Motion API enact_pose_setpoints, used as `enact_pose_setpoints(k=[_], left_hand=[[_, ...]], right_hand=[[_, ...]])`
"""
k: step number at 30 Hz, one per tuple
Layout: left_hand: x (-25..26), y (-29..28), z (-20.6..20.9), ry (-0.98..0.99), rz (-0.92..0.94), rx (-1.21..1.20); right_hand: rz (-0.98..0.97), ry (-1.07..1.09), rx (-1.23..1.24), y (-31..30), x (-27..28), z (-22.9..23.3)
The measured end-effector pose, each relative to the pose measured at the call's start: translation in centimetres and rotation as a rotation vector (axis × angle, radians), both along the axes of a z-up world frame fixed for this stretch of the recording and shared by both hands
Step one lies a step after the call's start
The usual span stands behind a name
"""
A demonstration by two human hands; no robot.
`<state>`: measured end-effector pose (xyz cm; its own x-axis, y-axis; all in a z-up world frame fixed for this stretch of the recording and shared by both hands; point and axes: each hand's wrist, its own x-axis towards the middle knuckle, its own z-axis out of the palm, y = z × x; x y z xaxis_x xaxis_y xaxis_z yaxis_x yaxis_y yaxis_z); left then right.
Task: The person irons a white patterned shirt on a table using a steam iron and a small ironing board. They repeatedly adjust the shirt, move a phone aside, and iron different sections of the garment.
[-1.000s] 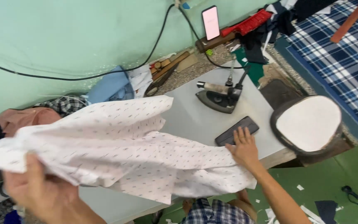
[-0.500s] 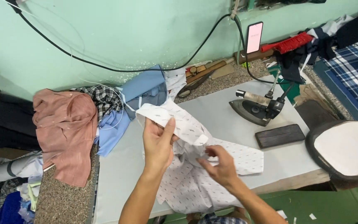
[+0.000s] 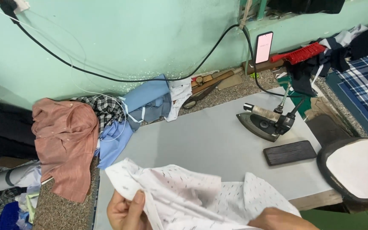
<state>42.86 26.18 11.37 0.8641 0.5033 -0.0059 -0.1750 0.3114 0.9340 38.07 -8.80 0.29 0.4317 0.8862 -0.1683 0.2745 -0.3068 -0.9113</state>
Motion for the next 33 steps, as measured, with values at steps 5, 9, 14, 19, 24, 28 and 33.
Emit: enact_pose_setpoints(k=[5,9,14,19,24,28,33], left_hand=[[19.0,-3.1,-0.8,-0.215,-0.264,-0.232],[31.2,0.2,4.9,-0.311,-0.239,-0.204],[24.9,5.8,15.8,-0.699,-0.198,-0.105],[19.6,11.0,6.2,-0.309,0.047,-0.008],[17.8,17.6,-13.1,0.007,0.03,0.044],[12.6,18.6,-20.7,0.25,0.064,0.015],[4.5,19.9,-25.8,0.47,0.123,0.165]], right_hand=[[-0.958,-0.2,-0.49,-3.1,7.8,-10.7],[-1.314,-0.853,-0.455,-5.7,13.5,-2.9],[-1.46,-1.299,-0.638,-3.8,11.7,12.9],[-1.321,-1.525,-0.506,-9.6,14.0,3.0],[-1.083,-1.413,-0.282,-7.9,13.9,-5.7],[-0.999,-1.266,-0.475,-5.1,12.0,-14.3],[-0.852,-1.227,-0.599,-2.4,6.4,-22.9]])
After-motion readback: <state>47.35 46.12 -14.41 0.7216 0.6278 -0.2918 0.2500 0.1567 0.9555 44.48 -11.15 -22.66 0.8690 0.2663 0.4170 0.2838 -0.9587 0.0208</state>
